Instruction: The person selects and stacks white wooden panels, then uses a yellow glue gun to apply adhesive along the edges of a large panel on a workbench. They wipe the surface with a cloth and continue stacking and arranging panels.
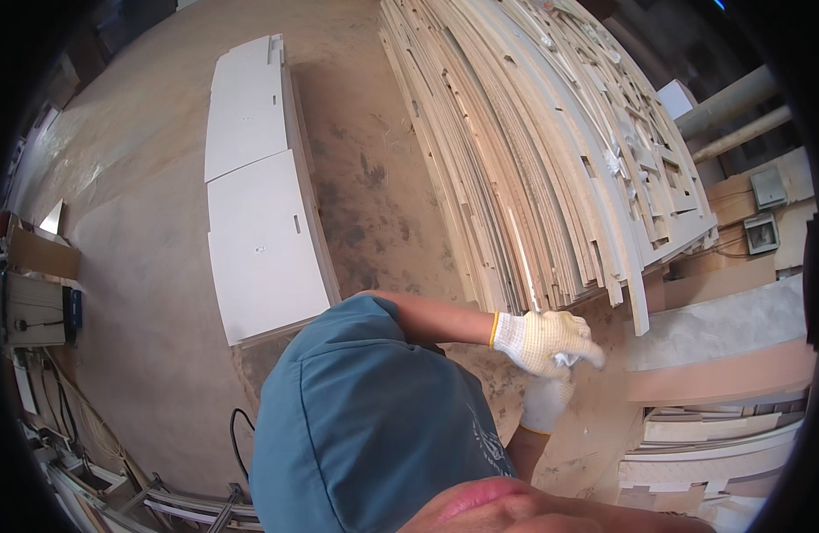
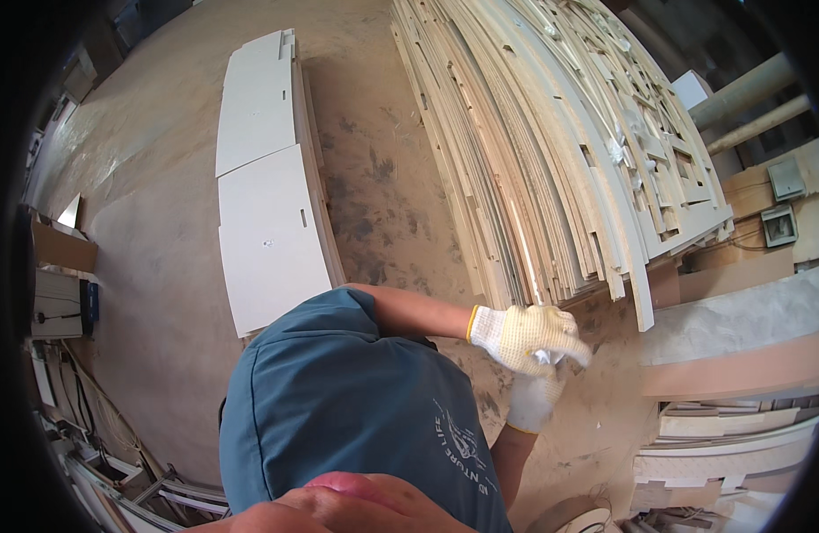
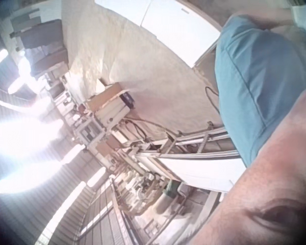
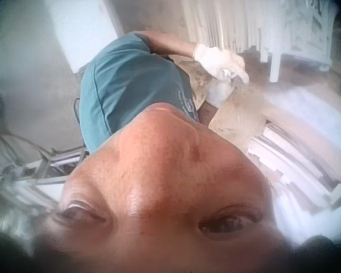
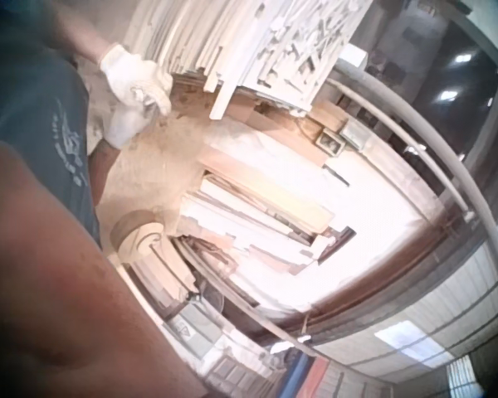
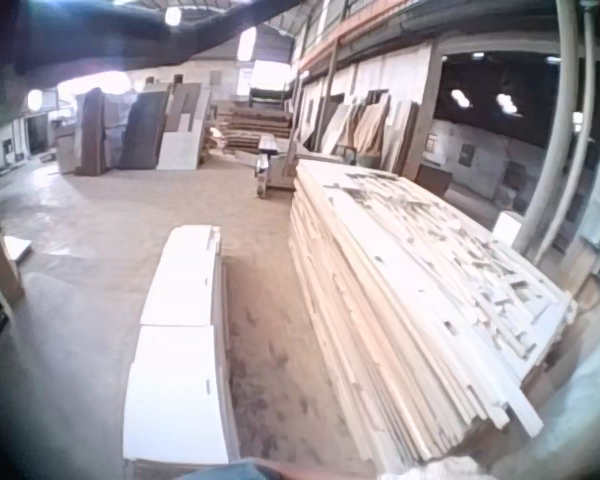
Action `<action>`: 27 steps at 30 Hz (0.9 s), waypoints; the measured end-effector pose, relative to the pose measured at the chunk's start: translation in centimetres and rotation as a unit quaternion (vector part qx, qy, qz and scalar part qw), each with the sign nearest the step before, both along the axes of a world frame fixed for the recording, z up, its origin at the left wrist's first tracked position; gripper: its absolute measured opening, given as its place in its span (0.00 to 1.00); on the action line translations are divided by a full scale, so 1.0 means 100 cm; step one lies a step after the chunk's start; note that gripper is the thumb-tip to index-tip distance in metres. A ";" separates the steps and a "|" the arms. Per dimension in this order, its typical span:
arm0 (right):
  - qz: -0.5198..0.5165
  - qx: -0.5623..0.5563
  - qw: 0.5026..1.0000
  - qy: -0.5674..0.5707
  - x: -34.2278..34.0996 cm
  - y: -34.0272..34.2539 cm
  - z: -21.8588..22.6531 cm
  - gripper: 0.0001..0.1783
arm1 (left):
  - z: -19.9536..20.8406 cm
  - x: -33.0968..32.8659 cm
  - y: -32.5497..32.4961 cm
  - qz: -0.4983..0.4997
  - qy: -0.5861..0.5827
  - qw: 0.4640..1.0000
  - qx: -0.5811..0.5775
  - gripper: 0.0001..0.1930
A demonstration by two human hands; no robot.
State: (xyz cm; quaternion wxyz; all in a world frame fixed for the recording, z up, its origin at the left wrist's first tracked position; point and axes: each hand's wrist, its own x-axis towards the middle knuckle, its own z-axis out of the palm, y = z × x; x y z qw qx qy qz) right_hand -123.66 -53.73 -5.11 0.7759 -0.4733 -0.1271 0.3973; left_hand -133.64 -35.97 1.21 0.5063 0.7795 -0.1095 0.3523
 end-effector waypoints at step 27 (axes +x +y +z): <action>-0.028 -0.476 0.860 -0.182 -0.109 -0.158 -0.097 0.20 | 0.131 0.177 0.136 0.396 -0.307 0.866 0.006 0.18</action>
